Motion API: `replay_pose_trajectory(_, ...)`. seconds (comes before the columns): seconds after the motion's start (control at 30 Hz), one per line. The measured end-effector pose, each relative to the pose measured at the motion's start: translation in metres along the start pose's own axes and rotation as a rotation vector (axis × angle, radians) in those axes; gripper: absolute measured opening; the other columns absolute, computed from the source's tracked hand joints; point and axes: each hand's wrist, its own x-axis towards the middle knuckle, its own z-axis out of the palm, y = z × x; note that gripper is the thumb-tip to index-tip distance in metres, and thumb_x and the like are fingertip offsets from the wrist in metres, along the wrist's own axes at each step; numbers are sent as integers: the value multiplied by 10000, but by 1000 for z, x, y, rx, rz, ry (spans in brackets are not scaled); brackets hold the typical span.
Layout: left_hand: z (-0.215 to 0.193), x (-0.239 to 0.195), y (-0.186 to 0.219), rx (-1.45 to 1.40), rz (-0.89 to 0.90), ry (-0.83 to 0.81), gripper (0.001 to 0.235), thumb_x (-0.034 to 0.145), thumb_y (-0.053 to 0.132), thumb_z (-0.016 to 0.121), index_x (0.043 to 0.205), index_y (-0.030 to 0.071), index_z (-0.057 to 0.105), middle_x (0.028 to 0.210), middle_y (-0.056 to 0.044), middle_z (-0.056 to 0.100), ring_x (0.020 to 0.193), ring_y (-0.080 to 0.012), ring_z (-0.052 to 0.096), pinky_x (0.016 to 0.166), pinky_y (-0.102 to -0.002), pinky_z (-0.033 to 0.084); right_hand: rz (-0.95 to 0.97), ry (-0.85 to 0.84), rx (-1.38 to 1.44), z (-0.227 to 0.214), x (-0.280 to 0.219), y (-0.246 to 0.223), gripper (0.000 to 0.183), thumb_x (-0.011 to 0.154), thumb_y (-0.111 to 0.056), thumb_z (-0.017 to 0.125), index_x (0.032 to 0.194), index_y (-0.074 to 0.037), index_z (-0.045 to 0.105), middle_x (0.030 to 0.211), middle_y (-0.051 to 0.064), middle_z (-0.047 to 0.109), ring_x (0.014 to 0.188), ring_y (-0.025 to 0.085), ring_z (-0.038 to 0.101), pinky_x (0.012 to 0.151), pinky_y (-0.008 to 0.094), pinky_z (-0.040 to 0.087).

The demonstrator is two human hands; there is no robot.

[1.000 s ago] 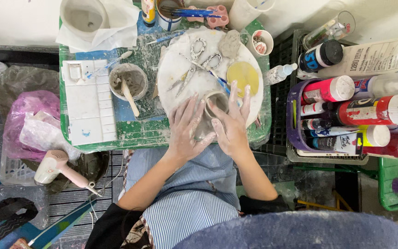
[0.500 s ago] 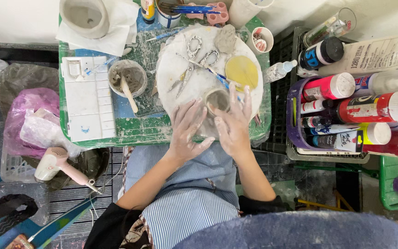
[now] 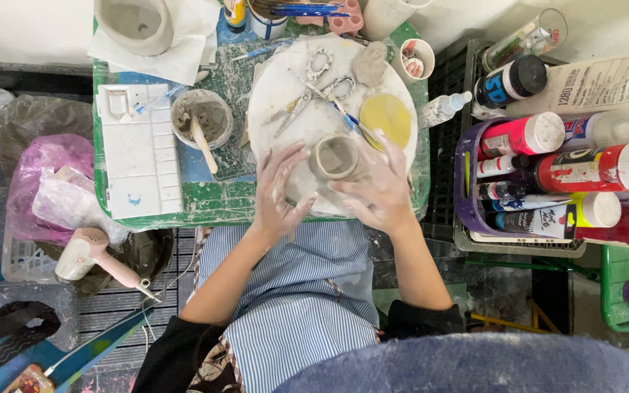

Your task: The person paints a liquid substance onto the inside and outside of a small clay cup using a brush, then smooths the exterior of the cup with a yellow sponge.

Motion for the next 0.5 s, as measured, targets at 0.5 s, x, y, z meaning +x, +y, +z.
replay_pose_trajectory(0.5, 7, 15, 10, 308, -11, -131, 992, 839, 511, 820, 1581, 47, 354, 1599, -116, 458, 1489, -290, 450, 1240, -597, 192, 243, 158, -54, 17, -34, -3, 354, 980, -347, 576, 1247, -191, 748, 1661, 158, 408, 1564, 460, 309, 1315, 549, 235)
